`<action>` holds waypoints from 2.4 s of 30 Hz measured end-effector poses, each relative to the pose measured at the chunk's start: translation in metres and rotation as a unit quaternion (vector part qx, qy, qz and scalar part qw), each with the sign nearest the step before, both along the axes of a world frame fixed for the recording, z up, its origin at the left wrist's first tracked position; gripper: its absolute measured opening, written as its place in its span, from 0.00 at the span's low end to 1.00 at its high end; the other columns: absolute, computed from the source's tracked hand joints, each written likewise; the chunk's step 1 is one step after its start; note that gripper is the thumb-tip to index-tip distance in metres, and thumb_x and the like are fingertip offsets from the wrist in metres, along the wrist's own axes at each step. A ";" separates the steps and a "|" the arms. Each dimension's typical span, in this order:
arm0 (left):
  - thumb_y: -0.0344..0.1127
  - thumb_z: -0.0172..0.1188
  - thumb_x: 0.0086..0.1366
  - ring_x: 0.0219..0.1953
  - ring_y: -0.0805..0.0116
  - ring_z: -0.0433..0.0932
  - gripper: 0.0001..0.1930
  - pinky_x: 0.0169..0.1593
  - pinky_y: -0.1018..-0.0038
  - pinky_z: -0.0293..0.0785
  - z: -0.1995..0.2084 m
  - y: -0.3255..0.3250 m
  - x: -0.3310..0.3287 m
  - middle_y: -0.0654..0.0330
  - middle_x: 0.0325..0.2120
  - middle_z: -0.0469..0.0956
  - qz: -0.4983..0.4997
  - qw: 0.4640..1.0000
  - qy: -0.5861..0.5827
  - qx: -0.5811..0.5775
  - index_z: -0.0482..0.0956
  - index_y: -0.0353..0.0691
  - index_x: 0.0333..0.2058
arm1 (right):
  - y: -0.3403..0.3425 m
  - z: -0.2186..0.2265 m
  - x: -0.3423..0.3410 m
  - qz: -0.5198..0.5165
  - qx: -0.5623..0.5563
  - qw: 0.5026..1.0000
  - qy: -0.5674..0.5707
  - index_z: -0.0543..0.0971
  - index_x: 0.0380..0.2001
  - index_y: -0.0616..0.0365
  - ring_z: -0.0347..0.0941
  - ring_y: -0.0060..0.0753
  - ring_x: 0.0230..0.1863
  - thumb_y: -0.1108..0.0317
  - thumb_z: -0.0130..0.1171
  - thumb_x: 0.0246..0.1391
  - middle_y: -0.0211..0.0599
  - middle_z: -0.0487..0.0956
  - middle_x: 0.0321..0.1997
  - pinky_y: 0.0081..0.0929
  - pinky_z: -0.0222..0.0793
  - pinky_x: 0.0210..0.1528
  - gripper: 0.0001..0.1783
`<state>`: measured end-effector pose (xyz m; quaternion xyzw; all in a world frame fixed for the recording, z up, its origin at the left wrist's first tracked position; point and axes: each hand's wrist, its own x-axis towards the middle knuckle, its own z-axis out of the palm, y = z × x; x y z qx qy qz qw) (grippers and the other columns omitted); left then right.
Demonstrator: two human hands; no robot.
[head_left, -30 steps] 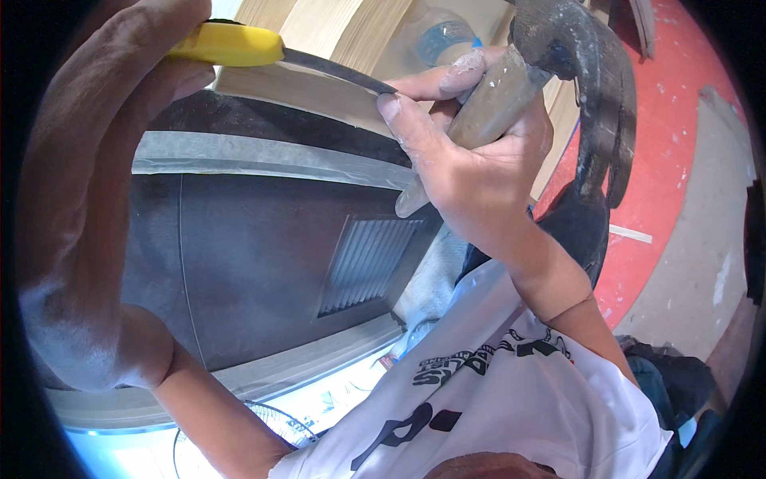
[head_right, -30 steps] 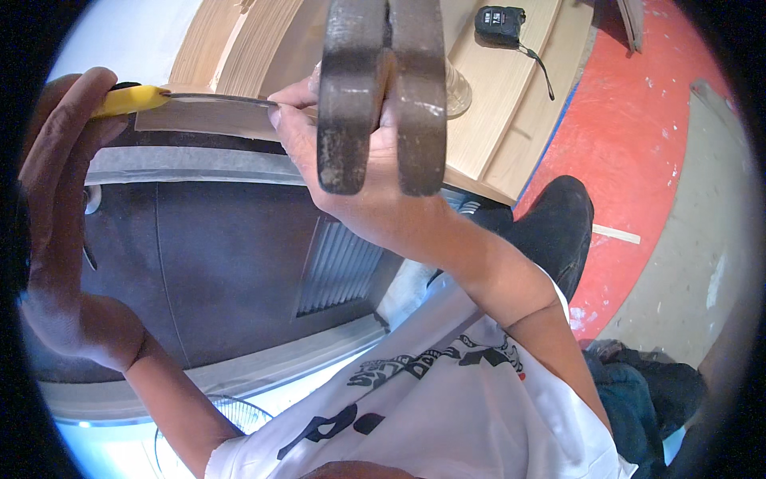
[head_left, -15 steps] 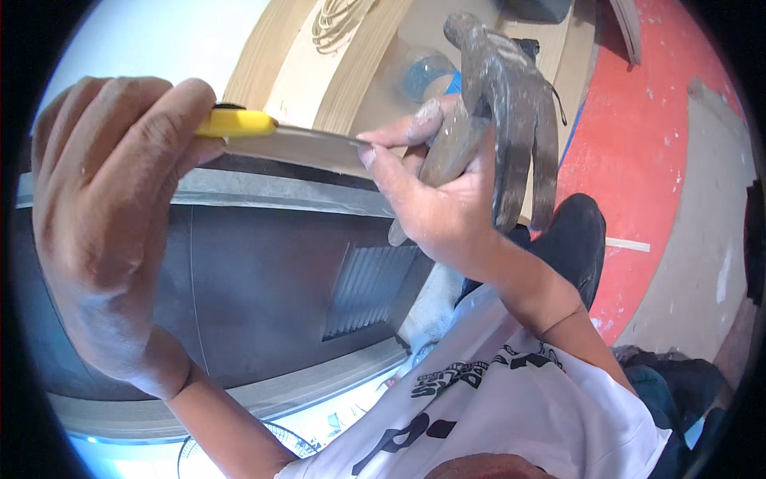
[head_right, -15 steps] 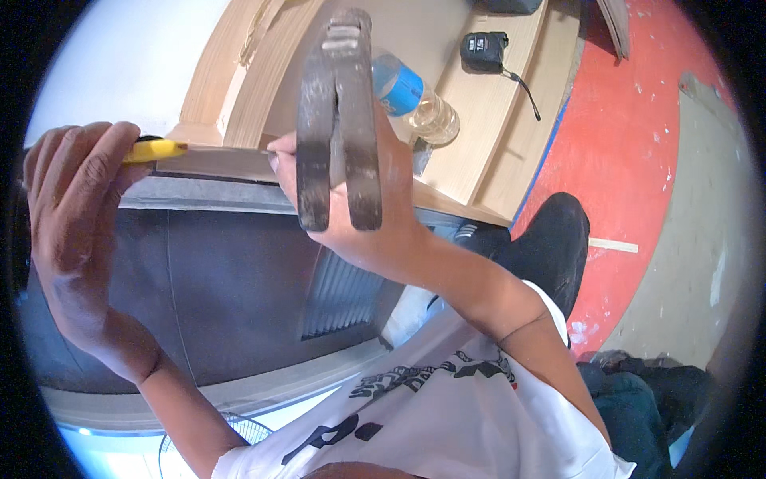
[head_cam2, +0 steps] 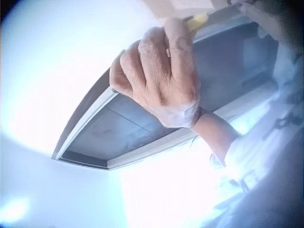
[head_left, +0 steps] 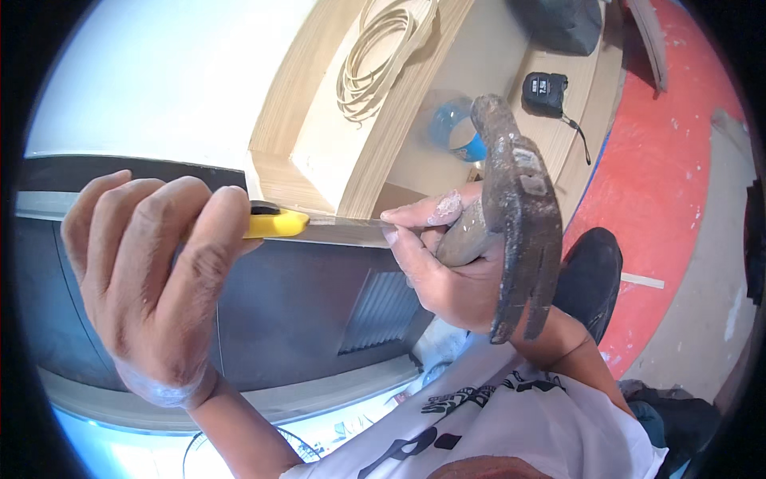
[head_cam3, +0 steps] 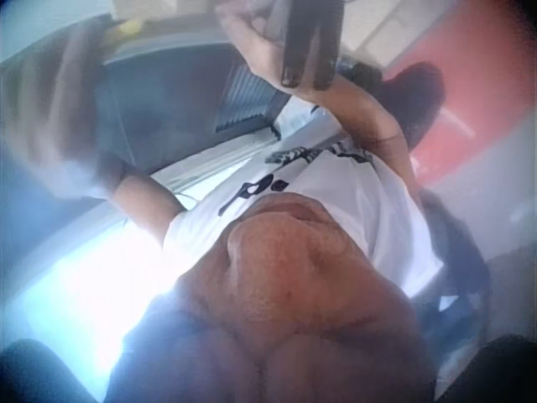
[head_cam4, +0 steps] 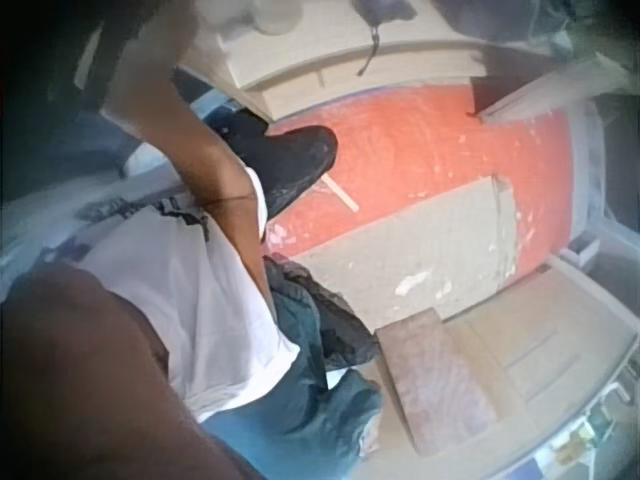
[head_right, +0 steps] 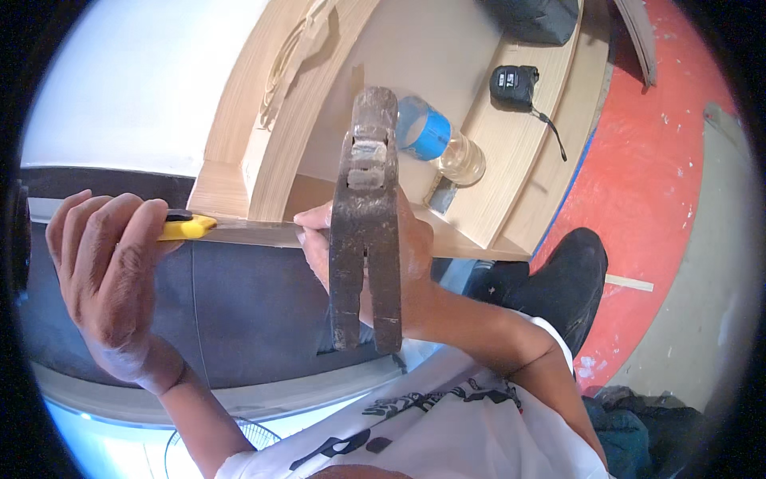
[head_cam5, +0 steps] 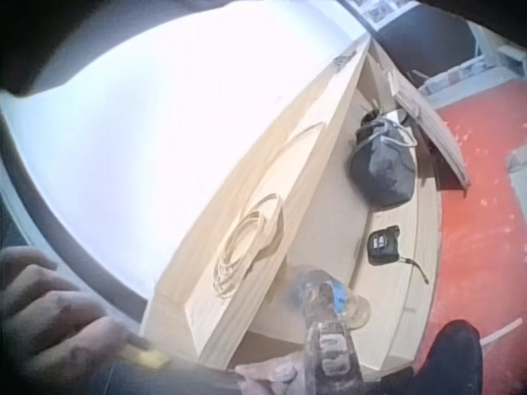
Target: The person uses a hammer and a utility knife to work on a wooden cabinet. They tap the wood with the hammer, cut a coiled wire with the knife, and handle small components inside the cabinet.
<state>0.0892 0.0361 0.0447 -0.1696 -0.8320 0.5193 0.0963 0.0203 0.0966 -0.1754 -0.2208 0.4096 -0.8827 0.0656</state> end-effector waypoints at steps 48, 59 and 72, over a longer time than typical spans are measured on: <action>0.25 0.50 0.69 0.56 0.57 0.75 0.20 0.57 0.71 0.81 0.042 -0.047 -0.004 0.49 0.51 0.73 0.045 0.973 -0.202 0.099 0.72 0.34 0.59 | 0.062 -0.075 0.047 -0.030 0.151 0.988 -0.008 0.69 0.53 0.63 0.67 0.25 0.29 0.62 0.50 0.67 0.34 0.71 0.34 0.26 0.67 0.35 0.18; 0.26 0.62 0.62 0.50 0.60 0.77 0.17 0.54 0.67 0.79 0.035 -0.032 -0.018 0.56 0.40 0.78 -0.151 0.972 -0.146 -0.106 0.78 0.35 0.51 | 0.082 -0.092 0.084 -0.143 0.148 0.978 -0.028 0.71 0.53 0.68 0.68 0.20 0.26 0.69 0.50 0.68 0.37 0.73 0.37 0.23 0.67 0.27 0.15; 0.36 0.57 0.69 0.39 0.65 0.80 0.13 0.44 0.68 0.78 0.009 -0.061 -0.056 0.57 0.38 0.81 -0.250 0.953 0.099 0.138 0.80 0.37 0.48 | 0.086 -0.091 0.091 -0.201 0.155 0.963 -0.090 0.66 0.58 0.66 0.66 0.16 0.18 0.64 0.50 0.67 0.33 0.74 0.30 0.19 0.66 0.20 0.22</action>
